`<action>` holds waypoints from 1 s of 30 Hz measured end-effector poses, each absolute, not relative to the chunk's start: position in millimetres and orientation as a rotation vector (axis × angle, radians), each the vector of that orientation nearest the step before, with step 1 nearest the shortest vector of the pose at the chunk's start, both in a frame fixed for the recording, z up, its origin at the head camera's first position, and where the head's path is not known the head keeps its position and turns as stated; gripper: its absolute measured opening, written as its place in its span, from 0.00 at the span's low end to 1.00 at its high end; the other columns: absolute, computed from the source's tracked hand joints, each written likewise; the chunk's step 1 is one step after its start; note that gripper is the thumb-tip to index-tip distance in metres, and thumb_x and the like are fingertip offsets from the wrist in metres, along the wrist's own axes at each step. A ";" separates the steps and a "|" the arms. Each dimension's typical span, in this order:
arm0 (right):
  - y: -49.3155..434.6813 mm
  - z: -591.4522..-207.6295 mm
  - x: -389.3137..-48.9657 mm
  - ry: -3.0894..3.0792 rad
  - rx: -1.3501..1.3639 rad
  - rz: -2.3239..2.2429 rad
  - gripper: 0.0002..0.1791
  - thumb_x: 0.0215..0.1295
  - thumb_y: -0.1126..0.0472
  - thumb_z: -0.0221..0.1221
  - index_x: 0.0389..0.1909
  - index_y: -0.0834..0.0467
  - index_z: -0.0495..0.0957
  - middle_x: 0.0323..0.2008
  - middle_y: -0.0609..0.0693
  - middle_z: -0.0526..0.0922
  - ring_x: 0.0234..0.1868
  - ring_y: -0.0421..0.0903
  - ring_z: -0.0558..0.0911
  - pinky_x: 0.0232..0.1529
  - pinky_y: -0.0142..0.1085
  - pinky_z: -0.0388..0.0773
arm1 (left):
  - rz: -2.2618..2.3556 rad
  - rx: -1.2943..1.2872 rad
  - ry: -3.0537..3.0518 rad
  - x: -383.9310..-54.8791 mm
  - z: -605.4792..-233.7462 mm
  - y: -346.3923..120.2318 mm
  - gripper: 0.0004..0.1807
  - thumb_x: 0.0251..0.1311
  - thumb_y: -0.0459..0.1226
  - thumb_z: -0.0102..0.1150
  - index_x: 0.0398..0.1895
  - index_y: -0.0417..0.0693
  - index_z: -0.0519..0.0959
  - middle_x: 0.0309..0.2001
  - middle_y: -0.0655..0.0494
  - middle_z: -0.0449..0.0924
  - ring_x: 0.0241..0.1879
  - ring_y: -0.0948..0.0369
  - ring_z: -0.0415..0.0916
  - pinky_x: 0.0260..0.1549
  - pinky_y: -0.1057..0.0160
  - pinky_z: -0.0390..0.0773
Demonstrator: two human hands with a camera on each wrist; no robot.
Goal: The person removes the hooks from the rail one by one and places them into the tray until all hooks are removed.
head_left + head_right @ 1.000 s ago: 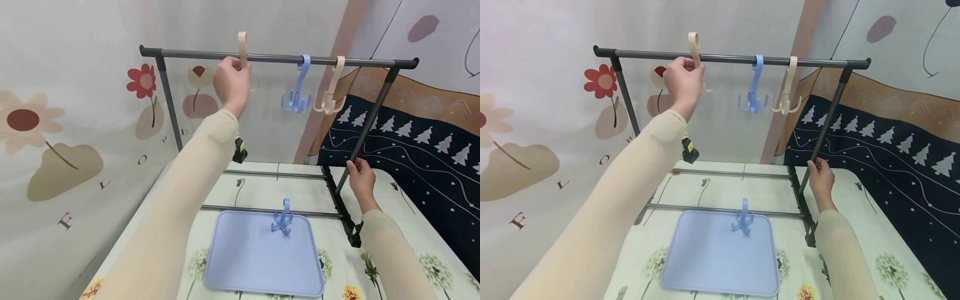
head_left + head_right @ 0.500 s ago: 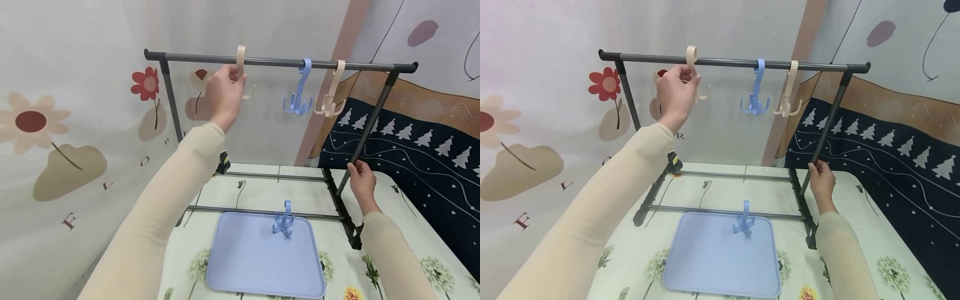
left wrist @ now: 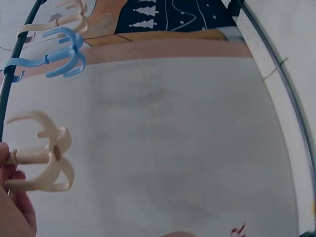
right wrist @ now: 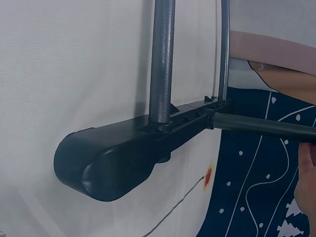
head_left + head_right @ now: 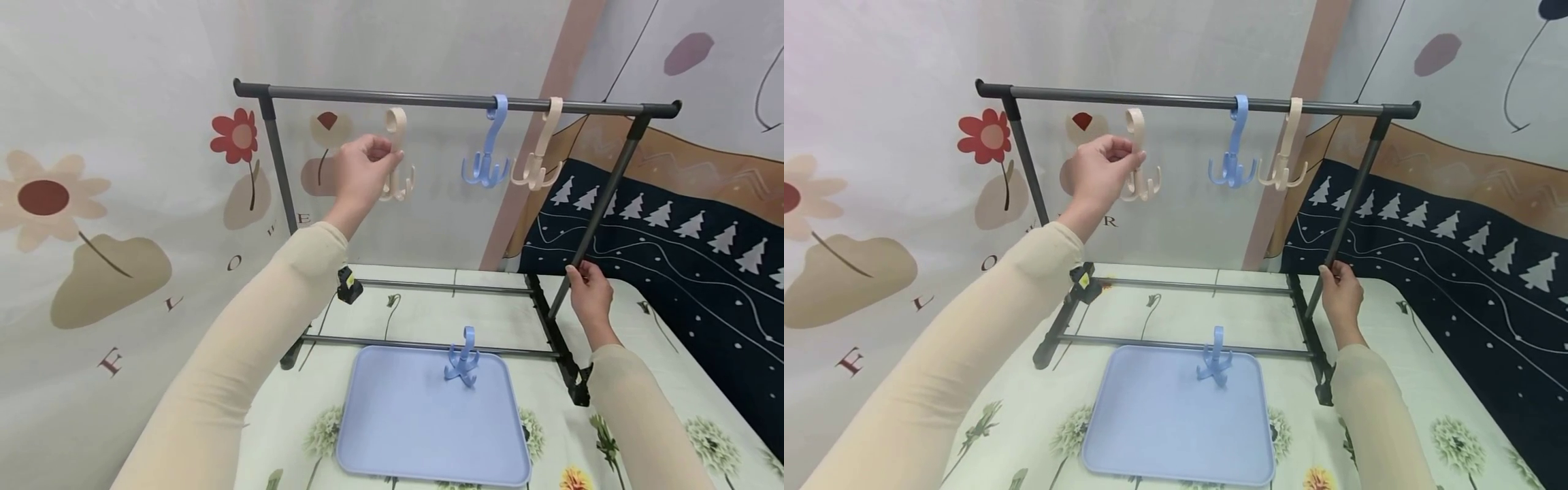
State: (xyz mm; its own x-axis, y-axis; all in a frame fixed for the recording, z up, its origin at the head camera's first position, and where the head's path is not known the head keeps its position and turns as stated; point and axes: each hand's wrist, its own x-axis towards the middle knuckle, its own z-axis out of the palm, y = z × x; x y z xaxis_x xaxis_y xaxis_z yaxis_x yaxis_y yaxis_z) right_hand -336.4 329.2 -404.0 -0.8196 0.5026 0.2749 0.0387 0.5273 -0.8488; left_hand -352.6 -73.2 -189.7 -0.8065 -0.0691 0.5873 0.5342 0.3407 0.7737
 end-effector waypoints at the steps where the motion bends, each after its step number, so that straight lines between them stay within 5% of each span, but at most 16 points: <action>1: 329.4 -404.3 -336.6 -2.274 -0.439 1.244 0.26 0.78 0.48 0.48 0.65 0.63 0.69 0.60 0.59 0.77 0.55 0.52 0.76 0.55 0.44 0.74 | -1.544 -0.423 -2.084 -351.9 -192.3 -74.1 0.09 0.62 0.36 0.67 0.41 0.40 0.83 0.39 0.50 0.85 0.39 0.63 0.81 0.43 0.66 0.79; 19: 329.3 -403.5 -335.1 -2.278 -0.426 1.248 0.27 0.78 0.47 0.47 0.65 0.63 0.69 0.59 0.60 0.77 0.56 0.54 0.76 0.56 0.46 0.73 | -1.844 -0.565 -2.301 -344.9 -246.9 -87.5 0.10 0.61 0.40 0.69 0.40 0.45 0.82 0.41 0.52 0.85 0.45 0.58 0.79 0.52 0.55 0.74; 30: 329.8 -405.3 -335.5 -2.277 -0.427 1.244 0.26 0.78 0.48 0.47 0.65 0.63 0.69 0.60 0.60 0.76 0.57 0.55 0.76 0.57 0.48 0.73 | -1.906 -0.563 -2.366 -339.9 -291.1 -95.5 0.09 0.60 0.40 0.69 0.38 0.44 0.82 0.37 0.53 0.85 0.46 0.48 0.77 0.47 0.58 0.75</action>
State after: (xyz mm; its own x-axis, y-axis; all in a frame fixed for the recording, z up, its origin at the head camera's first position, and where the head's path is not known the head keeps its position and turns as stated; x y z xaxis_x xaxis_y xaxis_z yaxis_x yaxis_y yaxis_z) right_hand -335.5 329.8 -405.3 -0.8225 0.4949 0.2802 0.0317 0.5318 -0.8463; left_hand -339.9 -95.5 -291.1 -0.9323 0.2472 0.2640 0.3106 0.1734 0.9346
